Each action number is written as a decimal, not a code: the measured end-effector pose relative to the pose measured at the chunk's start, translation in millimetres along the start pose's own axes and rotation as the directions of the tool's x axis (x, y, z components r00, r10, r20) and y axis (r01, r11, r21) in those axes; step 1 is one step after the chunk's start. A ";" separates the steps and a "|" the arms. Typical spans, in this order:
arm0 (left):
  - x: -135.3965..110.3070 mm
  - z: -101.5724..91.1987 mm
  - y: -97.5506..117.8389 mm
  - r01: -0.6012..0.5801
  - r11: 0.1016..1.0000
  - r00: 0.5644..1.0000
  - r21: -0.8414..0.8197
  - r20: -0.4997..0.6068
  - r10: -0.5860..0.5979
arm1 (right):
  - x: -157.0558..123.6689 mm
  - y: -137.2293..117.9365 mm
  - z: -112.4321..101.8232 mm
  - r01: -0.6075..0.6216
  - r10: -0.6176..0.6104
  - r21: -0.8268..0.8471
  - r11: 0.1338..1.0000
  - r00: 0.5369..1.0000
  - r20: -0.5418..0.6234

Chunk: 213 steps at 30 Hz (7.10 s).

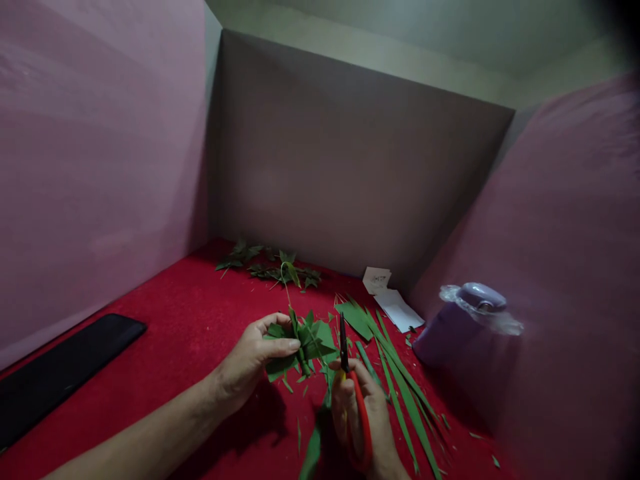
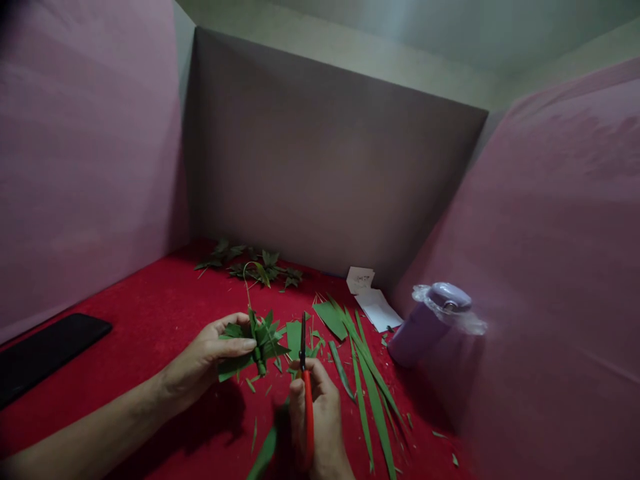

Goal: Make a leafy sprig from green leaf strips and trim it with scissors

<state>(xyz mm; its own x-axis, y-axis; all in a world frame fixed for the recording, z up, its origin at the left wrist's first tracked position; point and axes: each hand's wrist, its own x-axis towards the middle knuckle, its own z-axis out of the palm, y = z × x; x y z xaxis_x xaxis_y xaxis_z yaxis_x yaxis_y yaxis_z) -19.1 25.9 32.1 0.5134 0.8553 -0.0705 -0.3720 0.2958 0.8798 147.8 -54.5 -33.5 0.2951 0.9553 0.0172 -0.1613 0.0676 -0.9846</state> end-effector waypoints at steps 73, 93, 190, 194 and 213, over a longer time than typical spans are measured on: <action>-0.2 -0.2 -17.5 -0.057 0.991 0.998 0.125 0.020 0.055 | -9.2 16.5 3.8 0.071 -0.060 -0.042 0.997 0.973 0.224; -2.5 3.4 -18.7 -0.045 0.995 0.999 0.092 0.023 0.043 | -15.1 7.4 13.8 0.073 -0.068 -0.020 0.997 0.982 0.178; 1.1 8.1 -36.1 -0.036 0.997 0.999 -0.075 -0.006 0.036 | 5.3 -13.7 2.3 0.087 -0.085 -0.008 0.996 0.988 0.125; 3.4 6.6 -38.9 -0.035 0.996 0.998 -0.085 -0.049 0.031 | 6.7 -8.7 1.4 0.054 -0.073 0.128 0.990 0.986 0.150; 1.8 8.8 -40.2 -0.053 0.998 0.996 -0.038 -0.067 0.051 | 2.4 -9.5 5.6 0.116 -0.109 -0.030 0.993 0.979 0.173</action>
<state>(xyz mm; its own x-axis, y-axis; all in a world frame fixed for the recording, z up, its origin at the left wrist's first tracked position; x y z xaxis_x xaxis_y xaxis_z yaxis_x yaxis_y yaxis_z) 3.6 11.8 0.7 0.4408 0.8958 -0.0571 -0.4283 0.2658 0.8636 144.7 -51.2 -23.2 0.1440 0.9775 0.1544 -0.0974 0.1693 -0.9807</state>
